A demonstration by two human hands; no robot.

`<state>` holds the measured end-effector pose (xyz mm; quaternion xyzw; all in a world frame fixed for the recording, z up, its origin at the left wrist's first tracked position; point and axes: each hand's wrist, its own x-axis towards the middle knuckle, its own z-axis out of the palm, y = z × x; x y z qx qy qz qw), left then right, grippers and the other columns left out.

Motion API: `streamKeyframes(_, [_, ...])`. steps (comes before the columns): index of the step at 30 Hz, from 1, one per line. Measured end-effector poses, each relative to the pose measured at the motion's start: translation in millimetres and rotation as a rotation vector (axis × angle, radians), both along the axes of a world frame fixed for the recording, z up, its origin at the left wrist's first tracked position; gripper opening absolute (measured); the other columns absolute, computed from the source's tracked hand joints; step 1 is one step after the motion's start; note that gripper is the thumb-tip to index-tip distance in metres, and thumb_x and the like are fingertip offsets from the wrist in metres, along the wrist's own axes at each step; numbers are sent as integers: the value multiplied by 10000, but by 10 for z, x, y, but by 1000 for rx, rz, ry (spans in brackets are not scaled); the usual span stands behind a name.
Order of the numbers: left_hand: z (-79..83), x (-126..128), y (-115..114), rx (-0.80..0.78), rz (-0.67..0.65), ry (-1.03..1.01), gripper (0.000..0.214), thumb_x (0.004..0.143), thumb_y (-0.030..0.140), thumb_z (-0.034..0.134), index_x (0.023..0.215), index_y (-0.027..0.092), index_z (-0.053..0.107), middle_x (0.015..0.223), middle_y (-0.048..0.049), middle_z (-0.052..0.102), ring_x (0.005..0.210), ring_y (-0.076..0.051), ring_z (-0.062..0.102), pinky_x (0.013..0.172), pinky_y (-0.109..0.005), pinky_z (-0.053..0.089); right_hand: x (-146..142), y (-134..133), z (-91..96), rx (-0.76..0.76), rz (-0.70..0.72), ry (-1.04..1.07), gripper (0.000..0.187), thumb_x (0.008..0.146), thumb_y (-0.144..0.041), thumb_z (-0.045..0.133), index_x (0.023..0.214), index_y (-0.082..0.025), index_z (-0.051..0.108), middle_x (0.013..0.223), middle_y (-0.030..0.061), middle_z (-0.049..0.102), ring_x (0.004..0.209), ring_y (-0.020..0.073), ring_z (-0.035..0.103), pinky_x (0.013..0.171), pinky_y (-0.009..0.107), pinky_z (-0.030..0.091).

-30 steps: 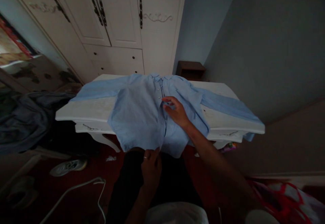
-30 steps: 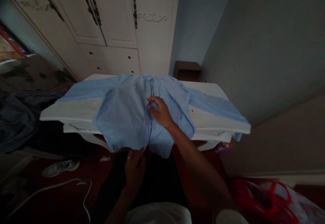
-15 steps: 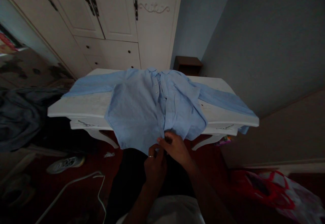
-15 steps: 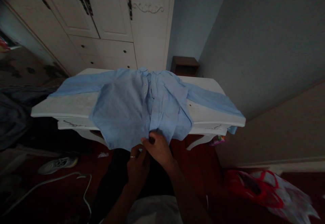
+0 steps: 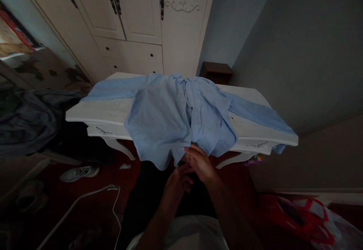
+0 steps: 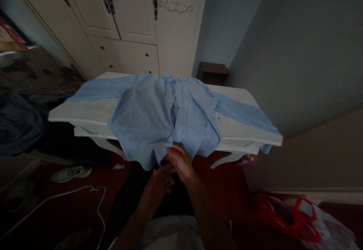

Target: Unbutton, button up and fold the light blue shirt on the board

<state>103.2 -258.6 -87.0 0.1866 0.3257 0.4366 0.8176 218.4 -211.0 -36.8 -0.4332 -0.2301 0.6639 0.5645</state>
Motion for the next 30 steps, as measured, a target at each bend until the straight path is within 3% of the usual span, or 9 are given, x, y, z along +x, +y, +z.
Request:
streamKeyframes(5, [138, 45, 231, -245, 46, -399, 379, 802, 497, 676, 970, 158, 704, 940, -69, 701, 721, -131, 626, 630, -254, 477, 36, -17, -27, 51, -76, -106, 214, 670, -366, 767, 718, -190, 656, 681, -23, 631, 653, 108, 577, 647, 230, 453])
streamKeyframes(9, [210, 94, 370, -255, 149, -533, 217, 852, 364, 639, 860, 154, 693, 901, -67, 707, 787, -148, 644, 689, -266, 495, 52, -50, -73, 67, -40, -180, 214, 680, -384, 756, 753, -192, 697, 681, -6, 637, 656, 125, 577, 649, 255, 464])
streamKeyframes(14, [162, 174, 434, -277, 195, -484, 81, 856, 170, 596, 850, 166, 676, 895, -54, 720, 836, -154, 669, 697, -264, 508, 45, -111, -176, 107, -118, -327, 231, 743, -394, 689, 888, -219, 727, 731, -2, 667, 654, 135, 596, 638, 270, 483])
streamKeyframes(18, [80, 126, 468, -315, 277, -365, 134, 831, 65, 579, 781, 169, 646, 759, -6, 697, 684, -93, 647, 620, -206, 484, 83, -159, -319, 187, -333, -580, 226, 787, -384, 643, 928, -209, 665, 889, 36, 688, 814, 170, 641, 739, 299, 508])
streamKeyframes(21, [65, 65, 511, -270, 313, -321, 97, 791, 58, 624, 767, 152, 631, 701, 16, 659, 584, -63, 583, 577, -193, 463, 96, -174, -390, 162, -433, -839, 244, 802, -384, 632, 953, -193, 623, 804, 25, 661, 740, 163, 627, 693, 284, 497])
streamKeyframes(25, [70, 57, 533, -204, 264, -293, 87, 734, 89, 685, 731, 142, 616, 676, 24, 622, 552, -56, 531, 575, -207, 458, 44, -116, -388, 105, -356, -1121, 312, 801, -448, 633, 982, -194, 621, 744, 19, 659, 660, 169, 616, 657, 285, 471])
streamKeyframes(30, [79, 117, 521, -188, 206, -280, 74, 700, 100, 685, 700, 140, 623, 667, 17, 618, 585, -65, 539, 609, -210, 471, -8, 14, -370, 3, -288, -1300, 340, 807, -475, 634, 1002, -197, 637, 774, 56, 694, 718, 212, 650, 664, 298, 446])
